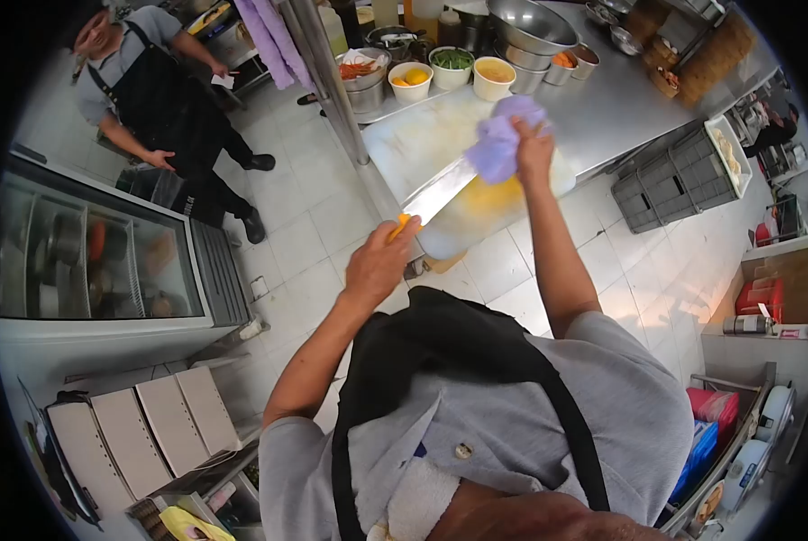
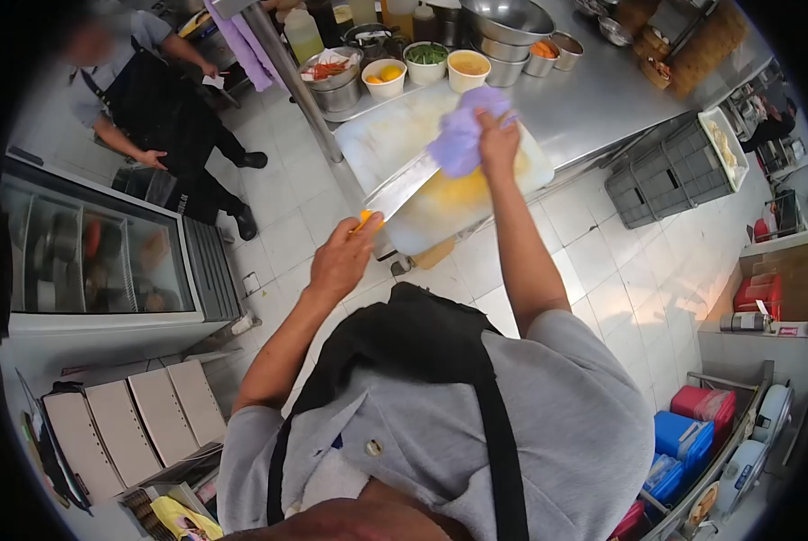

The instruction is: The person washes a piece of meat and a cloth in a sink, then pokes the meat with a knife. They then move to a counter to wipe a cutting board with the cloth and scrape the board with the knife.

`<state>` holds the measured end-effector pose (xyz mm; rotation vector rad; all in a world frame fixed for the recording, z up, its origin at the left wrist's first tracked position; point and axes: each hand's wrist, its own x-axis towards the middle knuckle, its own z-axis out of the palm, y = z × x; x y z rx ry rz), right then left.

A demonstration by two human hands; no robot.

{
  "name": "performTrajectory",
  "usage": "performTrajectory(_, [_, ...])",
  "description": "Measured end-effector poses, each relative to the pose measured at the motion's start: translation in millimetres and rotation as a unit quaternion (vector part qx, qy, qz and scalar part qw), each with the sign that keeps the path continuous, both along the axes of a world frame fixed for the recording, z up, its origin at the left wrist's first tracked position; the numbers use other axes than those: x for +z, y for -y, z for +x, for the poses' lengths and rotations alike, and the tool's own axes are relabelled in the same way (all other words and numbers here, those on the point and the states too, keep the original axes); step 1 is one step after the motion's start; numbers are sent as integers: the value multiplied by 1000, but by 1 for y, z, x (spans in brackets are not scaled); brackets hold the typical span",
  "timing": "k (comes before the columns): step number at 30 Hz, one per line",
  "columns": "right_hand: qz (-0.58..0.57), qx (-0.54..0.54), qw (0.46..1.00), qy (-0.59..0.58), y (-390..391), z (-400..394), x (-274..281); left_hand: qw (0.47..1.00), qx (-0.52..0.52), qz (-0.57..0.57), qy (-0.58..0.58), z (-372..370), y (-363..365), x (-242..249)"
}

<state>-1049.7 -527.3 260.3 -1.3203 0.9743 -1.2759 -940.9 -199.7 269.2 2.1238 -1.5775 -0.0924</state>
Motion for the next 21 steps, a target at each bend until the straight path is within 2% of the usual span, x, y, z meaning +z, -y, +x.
performTrajectory(1, [-67, -120, 982, -132, 25, -14, -3, 1000, -1, 6, -6, 1, -1, -2])
performTrajectory(2, [-30, -146, 984, -101, 95, -34, -54, 997, -8, 58, -47, 6, -2, -2])
performTrajectory(3, [-33, -114, 990, -73, 58, -56, 17, 991, -9, 106, -85, 18, -3, -1])
performTrajectory(4, [-80, -120, 974, -174, 39, -70, 49, 996, -25, 64, -56, 28, 6, -18])
performTrajectory(5, [-76, -84, 993, 36, 52, -72, 43, 997, -41, 44, -43, 36, 23, -30])
performTrajectory(6, [-18, 17, 994, 104, 2, -65, 86, 998, -55, 10, -13, 47, 47, -62])
performTrajectory(7, [-30, 69, 994, 77, -26, -62, 97, 902, 49, 154, -399, 45, 68, -2])
performTrajectory(9, [-5, 142, 989, 35, -91, -36, 120, 960, -113, 45, -253, 67, 105, -53])
performTrajectory(11, [20, 230, 973, 9, -140, 0, 112, 981, -173, -83, -10, 85, 101, -48])
performTrajectory(13, [47, 317, 947, 22, -184, 50, 108, 971, -201, 46, -121, 122, 61, -4])
performTrajectory(14, [88, 356, 930, 25, -202, 78, 104, 962, -209, 118, -129, 149, 38, 7])
performTrajectory(16, [128, 392, 910, 33, -231, 133, 95, 934, -220, 154, -237, 216, -13, -12])
performTrajectory(18, [145, 456, 878, -28, -247, 194, 83, 943, -130, 195, -238, 283, -70, -40])
performTrajectory(19, [140, 461, 876, -19, -251, 224, 75, 951, -84, 195, -223, 314, -102, -56])
performTrajectory(21, [170, 502, 847, -37, -255, 284, 55, 959, -33, 196, -201, 368, -150, -59])
